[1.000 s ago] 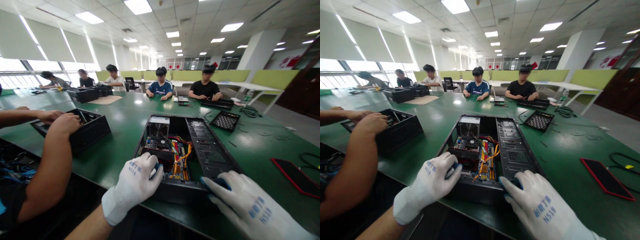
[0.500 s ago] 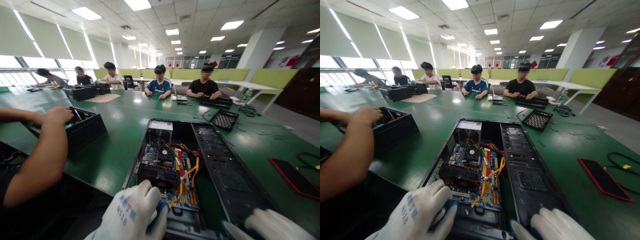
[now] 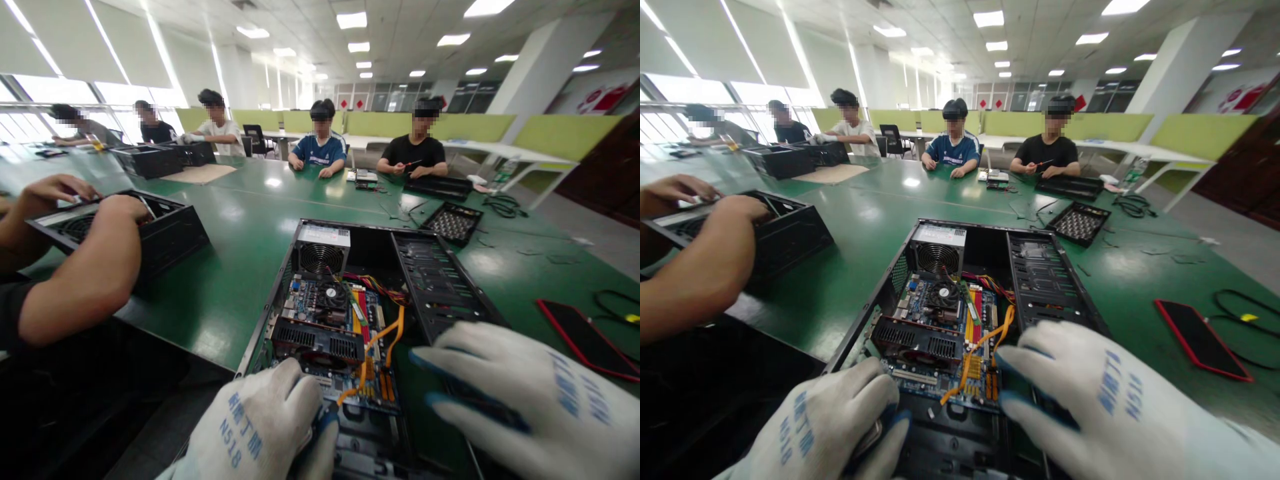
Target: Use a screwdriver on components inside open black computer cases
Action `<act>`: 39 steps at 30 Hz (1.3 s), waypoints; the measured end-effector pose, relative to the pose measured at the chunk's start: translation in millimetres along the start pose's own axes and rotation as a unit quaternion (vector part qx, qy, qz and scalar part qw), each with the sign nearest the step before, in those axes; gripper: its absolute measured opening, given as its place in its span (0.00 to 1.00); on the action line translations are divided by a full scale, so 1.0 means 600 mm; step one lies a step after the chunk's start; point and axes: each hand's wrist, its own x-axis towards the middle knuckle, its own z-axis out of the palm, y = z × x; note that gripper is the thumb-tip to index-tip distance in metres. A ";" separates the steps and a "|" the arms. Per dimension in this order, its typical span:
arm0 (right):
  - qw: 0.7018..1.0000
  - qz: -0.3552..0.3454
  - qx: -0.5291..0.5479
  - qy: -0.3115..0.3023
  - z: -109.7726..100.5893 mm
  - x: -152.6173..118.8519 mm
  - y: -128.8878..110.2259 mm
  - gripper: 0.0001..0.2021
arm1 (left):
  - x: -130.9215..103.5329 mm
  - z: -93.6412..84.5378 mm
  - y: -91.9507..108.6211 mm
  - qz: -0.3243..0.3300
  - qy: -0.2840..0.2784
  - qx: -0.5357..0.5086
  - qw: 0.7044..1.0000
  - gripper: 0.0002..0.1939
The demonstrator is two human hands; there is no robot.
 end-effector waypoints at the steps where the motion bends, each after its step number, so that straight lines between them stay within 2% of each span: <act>1: 0.999 -0.020 0.026 -0.022 -0.005 0.033 0.008 0.19 | 0.000 -0.001 0.001 0.000 0.002 -0.002 1.000 0.07; 3: 0.997 -0.011 0.027 -0.068 -0.001 0.095 0.021 0.19 | -0.001 -0.002 0.003 -0.004 0.001 -0.005 1.000 0.07; 7: 0.985 -0.021 -0.028 -0.170 0.043 0.194 0.024 0.23 | -0.002 -0.001 0.005 -0.014 -0.007 -0.009 1.000 0.07; 12: 0.953 -0.010 -0.060 -0.296 0.094 0.271 0.007 0.26 | -0.001 0.001 0.006 -0.019 0.002 -0.015 1.000 0.07; 15: 0.938 0.016 -0.053 -0.341 0.118 0.299 0.003 0.34 | 0.000 0.004 0.007 -0.017 0.017 -0.002 1.000 0.08; 20: 0.927 0.039 -0.027 -0.373 0.157 0.325 0.011 0.46 | 0.001 0.008 0.006 -0.012 0.025 0.008 1.000 0.08; 26: 0.911 0.033 0.040 -0.408 0.187 0.340 0.036 0.52 | -0.001 0.004 0.010 -0.038 -0.016 -0.010 0.999 0.05; 33: 0.916 0.027 0.070 -0.394 0.192 0.338 0.040 0.47 | -0.001 0.004 0.004 -0.029 -0.012 -0.022 0.999 0.06; 39: 0.933 0.031 0.018 -0.359 0.160 0.332 0.015 0.40 | 0.001 0.003 0.007 -0.030 -0.012 0.014 0.999 0.05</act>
